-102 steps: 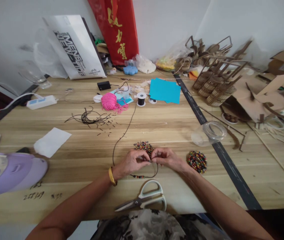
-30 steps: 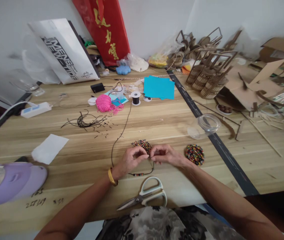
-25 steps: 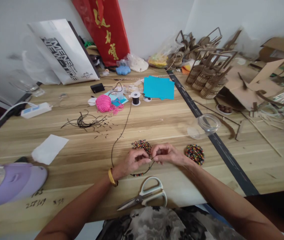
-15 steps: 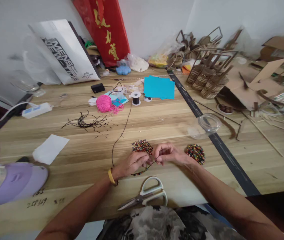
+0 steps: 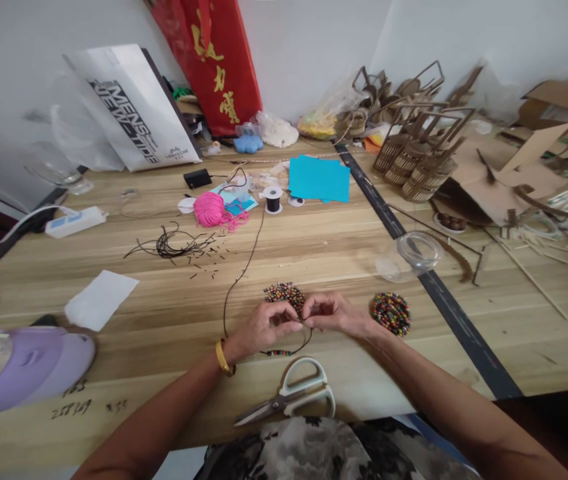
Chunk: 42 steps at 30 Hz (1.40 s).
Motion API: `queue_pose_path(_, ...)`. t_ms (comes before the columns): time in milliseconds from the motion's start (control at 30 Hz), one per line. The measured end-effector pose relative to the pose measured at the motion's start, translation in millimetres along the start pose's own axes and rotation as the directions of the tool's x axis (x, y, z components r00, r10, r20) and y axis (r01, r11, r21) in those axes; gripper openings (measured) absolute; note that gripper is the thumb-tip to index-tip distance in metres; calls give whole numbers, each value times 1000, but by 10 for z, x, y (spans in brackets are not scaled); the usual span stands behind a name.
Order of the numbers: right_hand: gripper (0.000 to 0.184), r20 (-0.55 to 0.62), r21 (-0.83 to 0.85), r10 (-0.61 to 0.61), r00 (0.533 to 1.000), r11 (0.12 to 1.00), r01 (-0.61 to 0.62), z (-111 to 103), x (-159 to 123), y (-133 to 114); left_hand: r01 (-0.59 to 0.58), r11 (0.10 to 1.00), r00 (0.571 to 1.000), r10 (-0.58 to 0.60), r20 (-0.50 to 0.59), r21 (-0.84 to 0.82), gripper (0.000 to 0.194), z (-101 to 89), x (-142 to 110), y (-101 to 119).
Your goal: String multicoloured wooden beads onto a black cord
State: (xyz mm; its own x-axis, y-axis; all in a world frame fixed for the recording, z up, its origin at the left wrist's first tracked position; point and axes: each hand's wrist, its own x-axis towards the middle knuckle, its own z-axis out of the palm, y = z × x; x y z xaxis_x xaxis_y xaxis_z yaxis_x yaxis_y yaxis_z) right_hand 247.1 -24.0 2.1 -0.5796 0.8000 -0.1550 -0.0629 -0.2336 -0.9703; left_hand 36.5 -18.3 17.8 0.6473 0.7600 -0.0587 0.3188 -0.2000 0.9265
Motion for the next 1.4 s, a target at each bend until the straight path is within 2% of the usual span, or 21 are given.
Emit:
queue_pose_path(433,31,-47,-75,-6,999,997,2,83,17,-17,-77,991,994,84,-67,109,21,27,26,-11)
queue_pose_path(733,24,-37,-172,-5,999,985,-2,68,3,-44,-136,964,983,160,-89,228,18,25,15,-70)
queue_pose_path(867,22,-64,-251,-42,997,968,25,5,-8,-79,-127,968,966,170,-195,214,18,-99,39,-84)
queue_pose_path(1000,20,-42,-312,-50,998,950,35,-95,-19,-49,-41,981,942,101,-320,188,23,-369,59,-56)
queue_pose_path(1167,12,9,-373,-29,1000,927,30,-170,-28,50,32,931,978,46,-205,363,16,-601,47,3)
queue_pose_path(1267,10,-4,-361,-9,1000,933,7,-185,-31,94,31,876,991,34,-127,481,13,-598,39,51)
queue_pose_path(1400,10,-22,-355,-4,1000,935,-4,-203,-32,122,-18,835,997,53,-49,550,8,-504,55,85)
